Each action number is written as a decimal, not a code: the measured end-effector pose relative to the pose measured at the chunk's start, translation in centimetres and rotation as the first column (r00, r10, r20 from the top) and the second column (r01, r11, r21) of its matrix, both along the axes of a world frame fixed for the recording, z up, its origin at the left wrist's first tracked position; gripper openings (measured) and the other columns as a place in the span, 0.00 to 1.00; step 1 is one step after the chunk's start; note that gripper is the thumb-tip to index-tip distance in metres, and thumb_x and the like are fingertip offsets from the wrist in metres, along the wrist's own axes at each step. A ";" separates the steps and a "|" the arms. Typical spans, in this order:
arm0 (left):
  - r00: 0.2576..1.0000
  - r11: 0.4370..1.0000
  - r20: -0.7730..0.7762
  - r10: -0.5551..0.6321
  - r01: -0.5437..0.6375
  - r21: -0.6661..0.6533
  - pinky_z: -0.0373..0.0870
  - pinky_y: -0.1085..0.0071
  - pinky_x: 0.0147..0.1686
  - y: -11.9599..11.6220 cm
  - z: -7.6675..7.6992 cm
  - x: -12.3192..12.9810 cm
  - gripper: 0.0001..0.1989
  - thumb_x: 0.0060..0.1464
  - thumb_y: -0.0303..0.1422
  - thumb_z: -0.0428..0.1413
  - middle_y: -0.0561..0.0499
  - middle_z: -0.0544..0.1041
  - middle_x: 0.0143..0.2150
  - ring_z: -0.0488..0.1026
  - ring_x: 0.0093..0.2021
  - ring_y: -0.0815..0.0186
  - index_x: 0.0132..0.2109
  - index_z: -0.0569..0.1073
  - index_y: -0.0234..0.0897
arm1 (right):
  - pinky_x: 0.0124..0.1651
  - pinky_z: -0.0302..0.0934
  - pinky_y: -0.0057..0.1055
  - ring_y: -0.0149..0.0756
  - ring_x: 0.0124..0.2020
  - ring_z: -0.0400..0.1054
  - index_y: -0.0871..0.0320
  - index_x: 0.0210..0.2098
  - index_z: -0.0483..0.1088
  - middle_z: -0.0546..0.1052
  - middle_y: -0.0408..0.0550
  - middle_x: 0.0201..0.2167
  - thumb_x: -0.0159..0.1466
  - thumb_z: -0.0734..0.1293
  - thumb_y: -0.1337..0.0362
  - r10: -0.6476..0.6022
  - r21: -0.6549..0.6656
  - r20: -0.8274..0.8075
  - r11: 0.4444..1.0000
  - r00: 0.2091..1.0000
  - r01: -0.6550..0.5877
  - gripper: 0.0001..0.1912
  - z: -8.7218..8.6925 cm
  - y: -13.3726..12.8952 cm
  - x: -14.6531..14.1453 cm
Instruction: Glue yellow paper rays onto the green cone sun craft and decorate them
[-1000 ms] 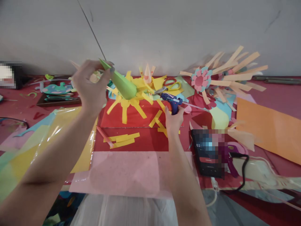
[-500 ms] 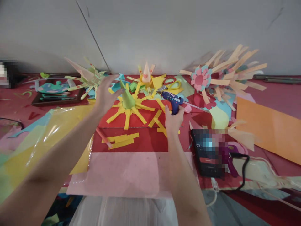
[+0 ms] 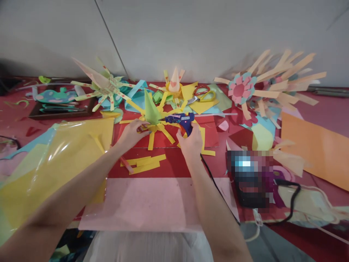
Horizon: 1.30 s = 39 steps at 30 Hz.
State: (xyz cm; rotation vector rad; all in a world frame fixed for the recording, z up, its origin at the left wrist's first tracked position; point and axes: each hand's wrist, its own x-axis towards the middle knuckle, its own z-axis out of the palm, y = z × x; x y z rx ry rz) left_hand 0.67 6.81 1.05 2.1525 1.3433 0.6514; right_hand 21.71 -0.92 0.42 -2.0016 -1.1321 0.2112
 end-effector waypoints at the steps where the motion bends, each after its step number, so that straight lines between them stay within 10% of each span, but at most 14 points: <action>1: 1.000 1.000 -0.003 -0.004 0.004 -0.005 0.70 0.70 0.38 0.0 -0.1 0.1 0.12 0.50 0.31 0.60 0.52 0.72 0.38 0.70 0.34 0.68 0.43 0.74 0.38 | 0.47 0.62 0.42 0.45 0.43 0.68 0.57 0.43 0.62 0.74 0.54 0.41 0.52 0.66 0.55 0.021 -0.006 0.028 1.000 0.999 -0.021 0.21 -0.2 0.0 -0.1; 39: 0.999 0.990 0.034 -0.035 0.040 -0.135 0.69 0.57 0.47 -0.6 -0.6 -0.6 0.23 0.43 0.31 0.66 0.50 0.64 0.45 0.67 0.43 0.62 0.46 0.67 0.40 | 0.43 0.66 0.39 0.43 0.44 0.70 0.57 0.44 0.62 0.74 0.55 0.41 0.58 0.64 0.56 0.135 -0.105 0.243 0.988 0.961 -0.112 0.18 -1.4 0.2 -0.9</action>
